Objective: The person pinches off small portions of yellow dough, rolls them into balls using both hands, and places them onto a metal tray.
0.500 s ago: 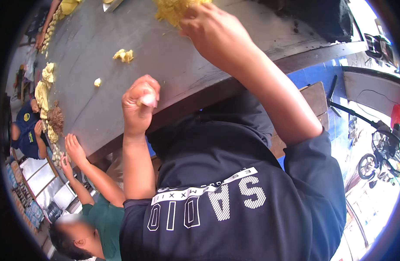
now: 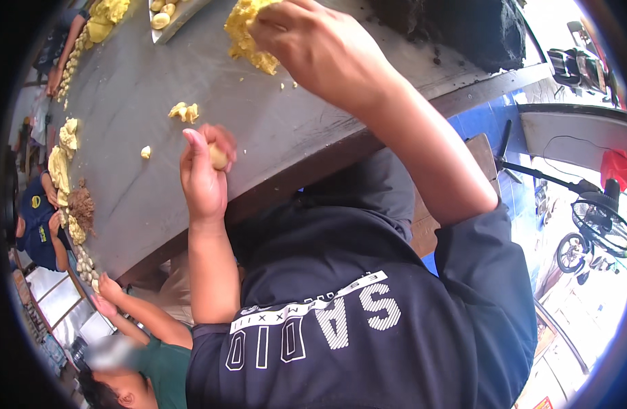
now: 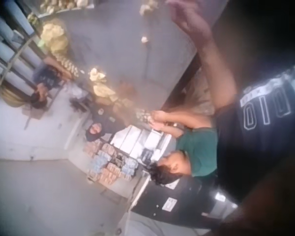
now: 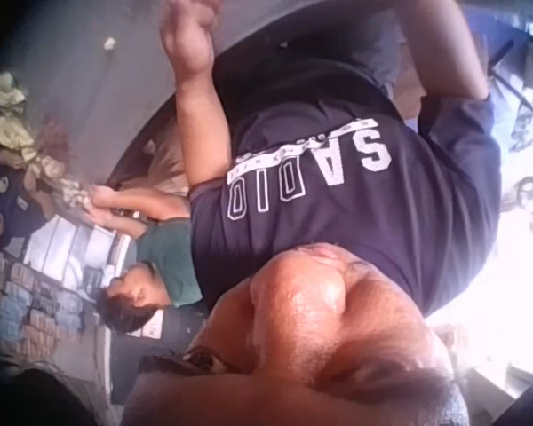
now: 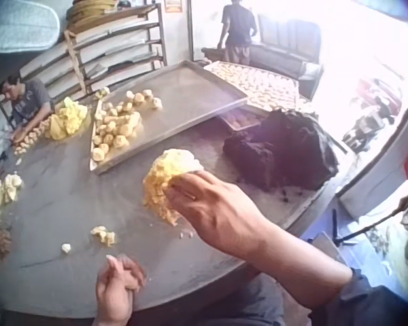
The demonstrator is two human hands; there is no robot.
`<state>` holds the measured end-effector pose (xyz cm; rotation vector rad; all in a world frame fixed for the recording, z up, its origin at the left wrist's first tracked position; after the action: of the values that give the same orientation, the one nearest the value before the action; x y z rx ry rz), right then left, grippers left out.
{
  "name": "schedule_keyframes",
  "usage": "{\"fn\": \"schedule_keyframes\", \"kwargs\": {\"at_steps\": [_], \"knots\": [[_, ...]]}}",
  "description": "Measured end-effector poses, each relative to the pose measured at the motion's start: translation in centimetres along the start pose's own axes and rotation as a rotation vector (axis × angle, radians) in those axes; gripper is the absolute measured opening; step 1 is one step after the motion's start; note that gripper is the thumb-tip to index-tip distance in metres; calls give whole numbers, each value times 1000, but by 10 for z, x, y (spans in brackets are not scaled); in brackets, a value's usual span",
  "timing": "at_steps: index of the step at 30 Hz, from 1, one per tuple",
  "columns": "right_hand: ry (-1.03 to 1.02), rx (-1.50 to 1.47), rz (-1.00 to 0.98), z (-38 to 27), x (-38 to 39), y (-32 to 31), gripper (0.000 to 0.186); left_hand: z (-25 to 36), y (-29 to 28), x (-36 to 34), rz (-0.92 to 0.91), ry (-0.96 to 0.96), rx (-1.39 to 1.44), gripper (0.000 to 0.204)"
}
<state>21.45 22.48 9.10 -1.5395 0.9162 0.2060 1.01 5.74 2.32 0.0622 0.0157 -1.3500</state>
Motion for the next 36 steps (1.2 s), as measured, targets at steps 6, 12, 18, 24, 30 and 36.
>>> {"fn": "schedule_keyframes", "kwargs": {"at_steps": [6,12,18,24,30,36], "knots": [[140,18,-355,-5,26,44,20,36,6,15,-63,339,-836,5],[12,-154,-171,-28,32,25,6,21,-33,31,-91,338,-779,62],[-158,55,-207,-28,-8,66,12,0,-33,31,36,197,-636,50],[-54,26,-492,-28,11,54,5,25,-26,21,-155,258,-866,57],[68,13,-203,-12,38,32,19,2,-45,36,-66,-86,-472,55],[183,-117,-89,-27,56,15,18,1,-30,52,90,89,-600,52]]}}
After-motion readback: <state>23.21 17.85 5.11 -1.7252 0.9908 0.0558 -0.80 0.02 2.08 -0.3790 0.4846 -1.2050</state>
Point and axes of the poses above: each hand's wrist, its own x-axis away from the middle knuckle, its own y-axis out of the palm, z = x × y, the point moved 3 cm from there along -x, towards the middle knuckle, and after that the axes turned 4 degrees about -x, right-handed, at the moved point
